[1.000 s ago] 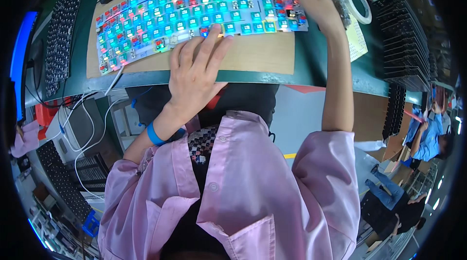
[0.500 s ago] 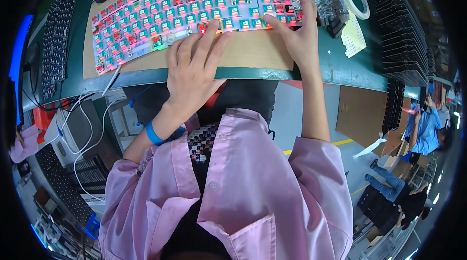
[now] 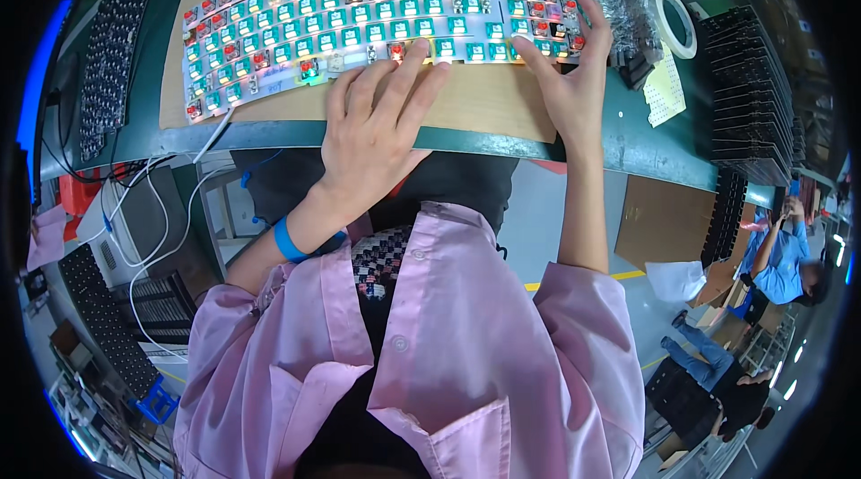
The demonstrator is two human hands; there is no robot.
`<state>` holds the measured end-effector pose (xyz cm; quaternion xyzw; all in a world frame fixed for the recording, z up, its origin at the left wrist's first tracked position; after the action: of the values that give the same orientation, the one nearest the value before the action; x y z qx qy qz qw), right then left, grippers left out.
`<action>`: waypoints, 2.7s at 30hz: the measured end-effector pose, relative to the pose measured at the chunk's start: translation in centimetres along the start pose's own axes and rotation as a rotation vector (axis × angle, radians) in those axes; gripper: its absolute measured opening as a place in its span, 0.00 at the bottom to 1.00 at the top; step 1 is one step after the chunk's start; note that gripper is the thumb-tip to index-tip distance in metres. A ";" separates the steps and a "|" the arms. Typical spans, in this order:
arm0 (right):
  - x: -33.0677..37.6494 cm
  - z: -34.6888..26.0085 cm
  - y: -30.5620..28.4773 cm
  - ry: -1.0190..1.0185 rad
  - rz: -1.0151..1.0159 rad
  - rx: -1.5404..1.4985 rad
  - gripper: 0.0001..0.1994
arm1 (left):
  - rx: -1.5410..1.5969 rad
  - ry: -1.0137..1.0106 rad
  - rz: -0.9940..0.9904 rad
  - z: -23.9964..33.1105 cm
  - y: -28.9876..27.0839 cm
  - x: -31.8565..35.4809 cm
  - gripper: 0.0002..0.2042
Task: The worker is assembling mechanical keyboards and performing quality testing using computer software at an electronics assembly station.
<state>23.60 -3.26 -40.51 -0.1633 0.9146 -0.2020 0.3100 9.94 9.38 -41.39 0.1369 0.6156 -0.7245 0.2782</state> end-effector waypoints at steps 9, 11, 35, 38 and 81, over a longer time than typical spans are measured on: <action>0.0 0.0 -0.2 0.053 0.028 -0.106 0.37 | -0.037 -0.018 -0.057 0.0 0.4 0.2 0.38; 0.2 0.3 -0.5 0.081 0.059 -0.122 0.37 | -0.033 -0.009 -0.089 0.0 0.4 0.3 0.39; 1.1 -9.5 3.6 -0.427 -0.102 0.215 0.23 | 0.046 -0.386 0.245 -15.4 -9.6 2.7 0.16; 0.8 -11.0 5.9 -0.500 -0.194 0.186 0.24 | 0.023 -0.411 0.183 -16.2 -8.9 3.5 0.15; -9.6 3.3 0.4 -0.105 -0.539 0.007 0.12 | 0.812 -1.048 -0.855 -23.8 -3.9 -3.2 0.15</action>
<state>32.88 0.24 -38.25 -0.4097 0.8203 -0.2716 0.2924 6.88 33.53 -41.32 -0.3803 0.0907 -0.9068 0.1575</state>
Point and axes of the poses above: each hand's wrist, its own x-axis away from the middle knuckle, its own y-axis out of the palm, z = x × y, the point moved 6 cm from there along -x, towards the middle knuckle, and after that the axes turned 13 degrees about -y, right-handed, at the moved point
